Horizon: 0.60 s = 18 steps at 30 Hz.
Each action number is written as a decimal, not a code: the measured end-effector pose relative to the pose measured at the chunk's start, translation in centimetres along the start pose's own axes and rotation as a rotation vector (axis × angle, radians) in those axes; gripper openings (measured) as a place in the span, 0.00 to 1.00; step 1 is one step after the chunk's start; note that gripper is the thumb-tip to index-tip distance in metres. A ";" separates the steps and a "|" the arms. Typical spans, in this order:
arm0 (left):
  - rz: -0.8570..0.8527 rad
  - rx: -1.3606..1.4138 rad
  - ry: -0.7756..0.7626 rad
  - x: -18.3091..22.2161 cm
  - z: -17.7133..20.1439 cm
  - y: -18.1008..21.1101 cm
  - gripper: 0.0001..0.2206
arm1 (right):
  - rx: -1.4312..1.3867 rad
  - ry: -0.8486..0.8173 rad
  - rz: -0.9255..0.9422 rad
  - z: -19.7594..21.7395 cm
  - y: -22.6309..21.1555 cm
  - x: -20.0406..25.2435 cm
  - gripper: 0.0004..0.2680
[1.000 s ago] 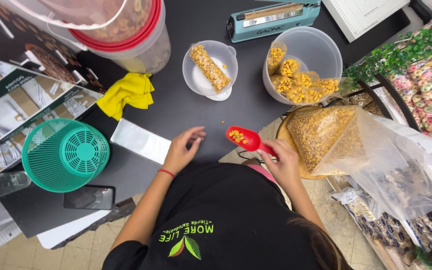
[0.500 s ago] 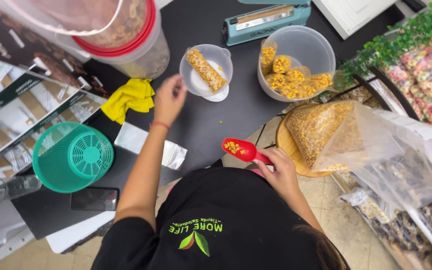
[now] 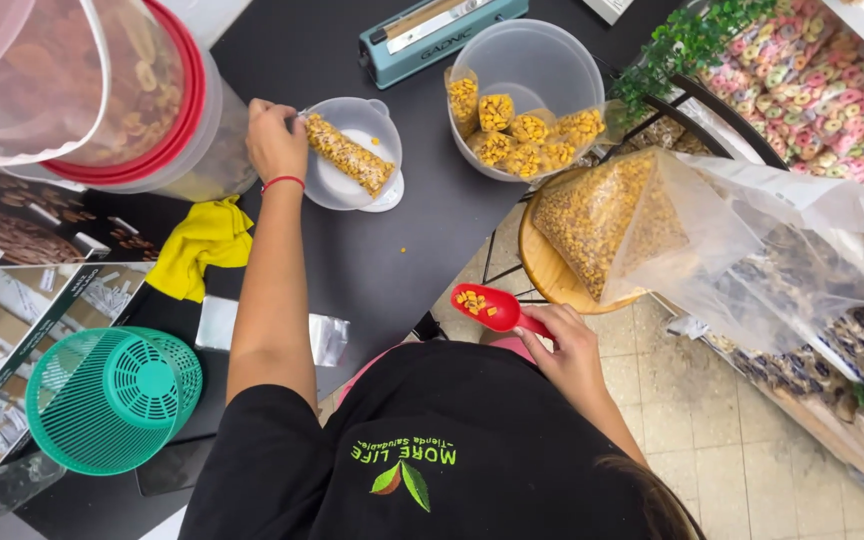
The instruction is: The person scoops yellow snack pieces from a large bag into small clear plastic bags using a red scoop. They place filled bags on a digital scale, then transfer them into a clear container. The process repeats with multiple small bags.
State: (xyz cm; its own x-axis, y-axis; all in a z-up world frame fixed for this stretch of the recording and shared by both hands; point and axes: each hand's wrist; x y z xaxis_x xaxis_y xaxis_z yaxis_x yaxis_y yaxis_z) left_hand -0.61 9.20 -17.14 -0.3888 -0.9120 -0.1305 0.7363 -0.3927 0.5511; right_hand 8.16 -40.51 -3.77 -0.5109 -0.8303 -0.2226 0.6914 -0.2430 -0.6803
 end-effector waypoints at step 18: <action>-0.091 -0.102 -0.028 1.3 4.5 3.1 0.07 | -0.088 -0.140 0.250 -0.8 0.7 -4.2 0.09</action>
State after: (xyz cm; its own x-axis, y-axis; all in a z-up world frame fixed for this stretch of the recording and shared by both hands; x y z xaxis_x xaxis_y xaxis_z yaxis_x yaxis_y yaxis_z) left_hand -1.32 7.32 -11.94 -0.4711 -0.8688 -0.1524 0.7489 -0.4852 0.4513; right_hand 10.41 -36.81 -3.87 -0.2505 -0.9215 -0.2969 0.7367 0.0175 -0.6760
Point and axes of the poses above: each hand's wrist, its own x-axis away from the middle knuckle, its own z-axis out of the back of the hand, y = z × x, and after that the axes turned 3 degrees about z, right-handed
